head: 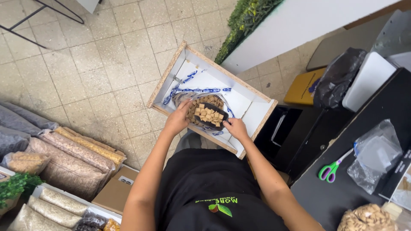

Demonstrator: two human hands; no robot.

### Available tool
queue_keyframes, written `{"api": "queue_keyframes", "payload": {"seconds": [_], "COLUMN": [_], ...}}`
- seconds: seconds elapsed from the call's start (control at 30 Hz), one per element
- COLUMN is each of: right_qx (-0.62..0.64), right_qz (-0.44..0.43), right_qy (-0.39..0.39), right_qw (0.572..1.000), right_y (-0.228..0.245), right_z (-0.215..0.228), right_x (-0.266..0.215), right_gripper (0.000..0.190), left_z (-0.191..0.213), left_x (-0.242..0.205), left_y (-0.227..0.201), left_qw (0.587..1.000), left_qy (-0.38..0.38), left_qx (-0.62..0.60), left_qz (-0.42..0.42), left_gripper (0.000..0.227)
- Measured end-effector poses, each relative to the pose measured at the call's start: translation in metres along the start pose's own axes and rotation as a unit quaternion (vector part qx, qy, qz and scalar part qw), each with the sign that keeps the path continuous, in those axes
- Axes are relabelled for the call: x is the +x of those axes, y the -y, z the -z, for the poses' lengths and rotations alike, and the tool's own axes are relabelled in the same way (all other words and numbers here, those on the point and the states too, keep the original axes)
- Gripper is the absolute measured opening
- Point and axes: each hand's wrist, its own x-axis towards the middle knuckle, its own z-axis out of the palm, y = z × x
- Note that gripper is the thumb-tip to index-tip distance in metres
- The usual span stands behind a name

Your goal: Bagging and weighing snacks from a bulk container into individual plastic bags.

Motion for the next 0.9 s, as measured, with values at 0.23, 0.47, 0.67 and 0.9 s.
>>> {"api": "queue_keyframes", "payload": {"seconds": [0.23, 0.47, 0.67, 0.9], "right_qx": [0.059, 0.027, 0.035, 0.121], "right_qz": [0.004, -0.036, -0.034, 0.024], "right_qy": [-0.057, -0.061, -0.065, -0.066], "right_qw": [0.997, 0.997, 0.997, 0.990], "right_y": [-0.003, 0.019, 0.013, -0.002], "right_z": [-0.001, 0.002, -0.001, -0.002], "right_x": [-0.018, -0.040, -0.039, -0.038], "right_gripper": [0.039, 0.045, 0.045, 0.038], "left_z": [0.008, 0.011, 0.009, -0.003], "left_x": [0.007, 0.017, 0.015, 0.001], "left_y": [0.002, 0.001, 0.001, 0.001], "left_qw": [0.993, 0.979, 0.979, 0.990], "left_qy": [0.054, 0.069, 0.070, 0.039], "left_qx": [0.101, 0.190, 0.189, 0.133], "left_qz": [-0.005, -0.004, -0.011, -0.011], "left_gripper": [0.068, 0.055, 0.058, 0.048]}}
